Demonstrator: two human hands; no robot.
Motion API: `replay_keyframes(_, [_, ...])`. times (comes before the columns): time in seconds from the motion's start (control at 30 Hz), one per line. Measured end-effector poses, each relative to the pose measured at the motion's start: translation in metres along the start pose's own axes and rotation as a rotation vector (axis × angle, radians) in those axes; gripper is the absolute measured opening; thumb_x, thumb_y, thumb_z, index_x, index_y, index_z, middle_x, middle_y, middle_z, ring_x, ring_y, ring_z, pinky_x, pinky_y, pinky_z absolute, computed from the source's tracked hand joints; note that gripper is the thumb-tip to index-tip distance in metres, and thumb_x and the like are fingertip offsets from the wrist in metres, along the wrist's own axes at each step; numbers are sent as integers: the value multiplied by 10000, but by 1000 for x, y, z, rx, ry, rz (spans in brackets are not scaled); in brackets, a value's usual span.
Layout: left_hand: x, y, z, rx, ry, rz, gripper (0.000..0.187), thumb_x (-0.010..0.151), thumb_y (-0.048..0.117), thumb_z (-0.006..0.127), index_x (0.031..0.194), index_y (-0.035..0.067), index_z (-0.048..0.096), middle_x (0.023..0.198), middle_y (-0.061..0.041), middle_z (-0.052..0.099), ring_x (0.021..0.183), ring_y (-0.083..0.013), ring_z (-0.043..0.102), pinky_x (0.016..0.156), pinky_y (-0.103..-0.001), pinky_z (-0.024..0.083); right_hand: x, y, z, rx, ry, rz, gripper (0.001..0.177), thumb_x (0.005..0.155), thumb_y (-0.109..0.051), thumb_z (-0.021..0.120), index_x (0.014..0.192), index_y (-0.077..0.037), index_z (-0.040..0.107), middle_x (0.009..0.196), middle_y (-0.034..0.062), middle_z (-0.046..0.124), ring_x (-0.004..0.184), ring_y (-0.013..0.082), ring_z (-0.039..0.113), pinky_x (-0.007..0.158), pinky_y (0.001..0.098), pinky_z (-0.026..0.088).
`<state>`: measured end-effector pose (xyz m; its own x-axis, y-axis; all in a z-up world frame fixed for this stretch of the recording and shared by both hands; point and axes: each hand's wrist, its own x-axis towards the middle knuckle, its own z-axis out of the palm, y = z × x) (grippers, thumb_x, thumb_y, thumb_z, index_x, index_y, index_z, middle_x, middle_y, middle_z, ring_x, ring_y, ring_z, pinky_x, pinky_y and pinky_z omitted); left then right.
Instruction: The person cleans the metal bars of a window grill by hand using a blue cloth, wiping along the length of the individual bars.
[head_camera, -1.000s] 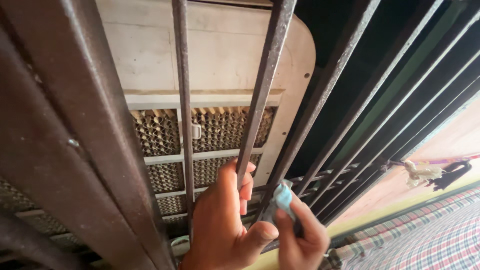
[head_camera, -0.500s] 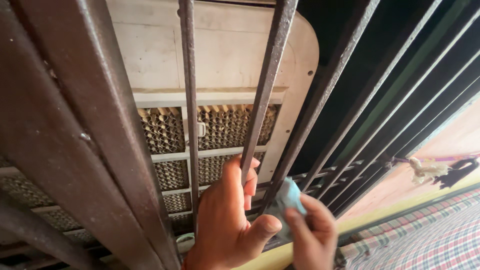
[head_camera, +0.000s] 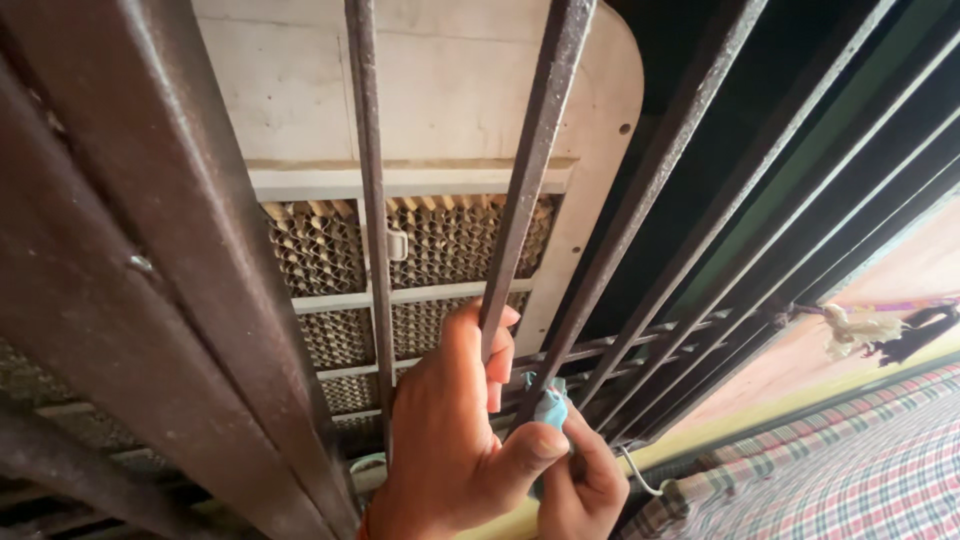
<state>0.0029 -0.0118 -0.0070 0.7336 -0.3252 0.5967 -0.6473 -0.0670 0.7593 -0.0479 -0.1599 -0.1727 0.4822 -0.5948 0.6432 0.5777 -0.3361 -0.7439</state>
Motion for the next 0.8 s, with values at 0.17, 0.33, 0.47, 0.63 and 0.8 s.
replay_keyframes(0.17, [-1, 1, 0, -1, 15, 27, 1142, 816, 970, 341, 1348, -27, 508, 797, -10, 577, 636, -127, 590, 552, -281, 495, 22, -19, -16, -92, -27, -207, 249, 963, 119, 618, 1204, 57, 633, 1289, 216, 717, 1192, 275, 737, 1034, 373, 583])
replay_keyframes(0.33, [-2, 4, 3, 29, 40, 41, 1108, 835, 954, 345, 1333, -21, 512, 794, -8, 565, 638, -131, 583, 559, -281, 487, 33, -50, 0, -727, -174, -366, 412, 801, 74, 631, 1209, 29, 671, 1272, 243, 694, 1121, 352, 720, 891, 349, 573])
replay_keyframes(0.47, [-5, 2, 8, 30, 72, 37, 1084, 832, 945, 354, 1317, -10, 513, 777, -12, 539, 604, -132, 558, 528, -283, 463, 36, -57, -3, -619, -218, -256, 386, 843, 70, 575, 1221, 42, 652, 1280, 230, 705, 1071, 345, 748, 858, 328, 585])
replay_keyframes(0.63, [-8, 8, 12, 60, 99, 59, 1053, 833, 938, 357, 1292, 4, 519, 778, -2, 530, 591, -119, 549, 507, -284, 450, 53, -65, -31, -394, -307, -66, 376, 901, 122, 547, 1241, 37, 680, 1169, 170, 773, 1049, 278, 788, 920, 341, 577])
replay_keyframes(0.8, [-4, 16, 19, 75, 149, 39, 1026, 835, 933, 377, 1269, 16, 527, 721, 0, 527, 556, -124, 532, 493, -291, 428, 36, -33, -11, -395, -206, -324, 362, 880, 125, 589, 1225, 36, 656, 1311, 248, 685, 1231, 308, 689, 1001, 341, 549])
